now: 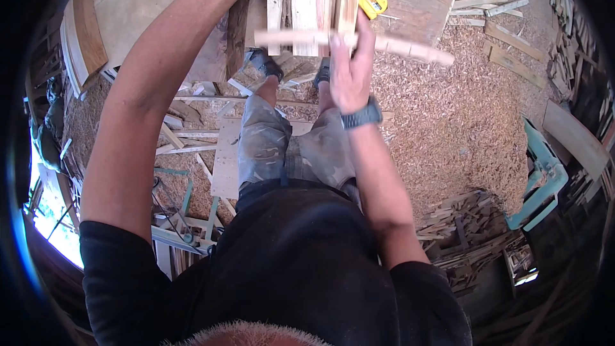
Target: The person positions and compares pieces of wood on a workbench, then uses a pencil to mark lines on a wooden block while holding a wooden guide against it.
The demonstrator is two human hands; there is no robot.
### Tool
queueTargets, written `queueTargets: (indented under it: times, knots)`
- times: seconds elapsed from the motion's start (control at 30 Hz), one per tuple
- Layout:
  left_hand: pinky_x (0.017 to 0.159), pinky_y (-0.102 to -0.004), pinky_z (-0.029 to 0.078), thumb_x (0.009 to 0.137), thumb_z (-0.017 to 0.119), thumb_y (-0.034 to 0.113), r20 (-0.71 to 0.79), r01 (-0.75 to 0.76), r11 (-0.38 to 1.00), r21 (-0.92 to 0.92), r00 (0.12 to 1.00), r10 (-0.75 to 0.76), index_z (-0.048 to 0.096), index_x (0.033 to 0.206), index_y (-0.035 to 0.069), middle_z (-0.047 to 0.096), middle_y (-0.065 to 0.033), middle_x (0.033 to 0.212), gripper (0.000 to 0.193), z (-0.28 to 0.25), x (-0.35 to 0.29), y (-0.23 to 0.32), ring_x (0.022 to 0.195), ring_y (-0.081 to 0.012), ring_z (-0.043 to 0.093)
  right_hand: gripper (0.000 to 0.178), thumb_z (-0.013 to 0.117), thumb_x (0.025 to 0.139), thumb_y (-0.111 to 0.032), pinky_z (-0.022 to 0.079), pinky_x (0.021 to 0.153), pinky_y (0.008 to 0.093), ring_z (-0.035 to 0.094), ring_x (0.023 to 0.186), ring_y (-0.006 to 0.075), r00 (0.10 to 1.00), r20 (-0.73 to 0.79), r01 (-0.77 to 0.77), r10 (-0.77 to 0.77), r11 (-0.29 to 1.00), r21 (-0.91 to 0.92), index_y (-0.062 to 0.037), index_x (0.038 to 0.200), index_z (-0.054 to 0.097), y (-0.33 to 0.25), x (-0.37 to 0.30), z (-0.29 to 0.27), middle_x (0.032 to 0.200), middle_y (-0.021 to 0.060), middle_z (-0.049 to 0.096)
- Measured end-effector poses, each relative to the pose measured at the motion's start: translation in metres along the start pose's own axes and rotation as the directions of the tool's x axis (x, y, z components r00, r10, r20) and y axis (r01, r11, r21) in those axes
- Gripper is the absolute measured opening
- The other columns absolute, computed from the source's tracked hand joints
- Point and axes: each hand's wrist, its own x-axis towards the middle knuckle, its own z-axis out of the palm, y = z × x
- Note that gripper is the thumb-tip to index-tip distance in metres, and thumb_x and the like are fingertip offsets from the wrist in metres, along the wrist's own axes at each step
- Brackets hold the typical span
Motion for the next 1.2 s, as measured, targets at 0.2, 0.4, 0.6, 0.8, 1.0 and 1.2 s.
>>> queueTargets:
  times: [0.2, 0.4, 0.6, 0.8, 1.0, 1.2]
  knots:
    - [0.099, -0.0444, 0.051, 0.083, 0.075, 0.029, -0.014, 0.000, 1.000, -0.001, 1.000, 0.000, 0.074, 0.111, 0.013, 0.065, -0.0127, 0.126, 0.032, 0.004, 0.003, 0.001, 0.115, -0.0331, 0.063, 0.060, 0.054, 0.107, -0.025, 0.040, 0.115, 0.0407, 0.050, 0.138, 0.0299, 0.996, 0.007, 0.092, -0.092, 0.996, -0.012, 0.0044, 0.155, 0.034, -0.005, 0.067, 0.023, 0.148, 0.0236, 0.051]
    - [0.099, -0.0436, 0.051, 0.082, 0.075, 0.027, 0.013, 0.010, 0.999, 0.031, 1.000, -0.011, 0.075, 0.109, 0.013, 0.065, -0.0126, 0.126, 0.030, 0.001, 0.005, 0.005, 0.115, -0.0327, 0.063, 0.060, 0.048, 0.107, -0.020, 0.038, 0.117, 0.0412, 0.049, 0.139, 0.0313, 0.997, 0.079, 0.013, -0.016, 0.999, 0.039, 0.0040, 0.158, 0.029, -0.007, 0.025, 0.010, 0.150, 0.0254, 0.048]
    - [0.100, -0.0445, 0.050, 0.083, 0.075, 0.028, 0.002, 0.009, 1.000, -0.006, 1.000, -0.009, 0.074, 0.112, 0.013, 0.064, -0.0127, 0.127, 0.032, 0.001, 0.001, 0.005, 0.117, -0.0323, 0.062, 0.064, 0.048, 0.107, -0.021, 0.035, 0.120, 0.0426, 0.046, 0.142, 0.0313, 0.996, 0.063, -0.061, 0.055, 0.995, 0.085, 0.0013, 0.162, 0.022, 0.007, -0.040, -0.001, 0.157, 0.0261, 0.040]
    - [0.099, -0.0452, 0.050, 0.084, 0.075, 0.029, 0.001, 0.021, 1.000, -0.018, 1.000, -0.020, 0.074, 0.112, 0.015, 0.064, -0.0121, 0.127, 0.032, 0.001, 0.003, 0.005, 0.115, -0.0326, 0.062, 0.066, 0.050, 0.107, -0.024, 0.033, 0.122, 0.0430, 0.041, 0.146, 0.0342, 0.996, 0.061, 0.059, -0.060, 0.998, 0.012, -0.0001, 0.162, 0.023, 0.003, 0.039, 0.002, 0.159, 0.0272, 0.038]
    - [0.099, -0.0448, 0.049, 0.084, 0.075, 0.031, 0.020, 0.054, 0.999, 0.006, 0.998, -0.054, 0.074, 0.113, 0.016, 0.063, -0.0111, 0.128, 0.033, 0.002, 0.005, 0.009, 0.116, -0.0316, 0.061, 0.060, 0.049, 0.107, -0.016, 0.032, 0.120, 0.0360, 0.041, 0.144, 0.0262, 0.992, 0.061, 0.101, -0.108, 0.990, 0.100, 0.0031, 0.160, 0.028, 0.005, 0.074, 0.018, 0.157, 0.0198, 0.043]
    - [0.099, -0.0454, 0.049, 0.084, 0.075, 0.032, 0.029, 0.073, 0.997, 0.001, 0.997, -0.073, 0.074, 0.113, 0.017, 0.063, -0.0111, 0.129, 0.032, 0.004, 0.001, 0.012, 0.117, -0.0324, 0.061, 0.066, 0.048, 0.108, -0.026, 0.024, 0.125, 0.0428, 0.031, 0.152, 0.0349, 0.986, 0.134, -0.095, 0.102, 0.994, -0.060, 0.0044, 0.161, 0.024, 0.015, -0.058, -0.013, 0.162, 0.0283, 0.033]
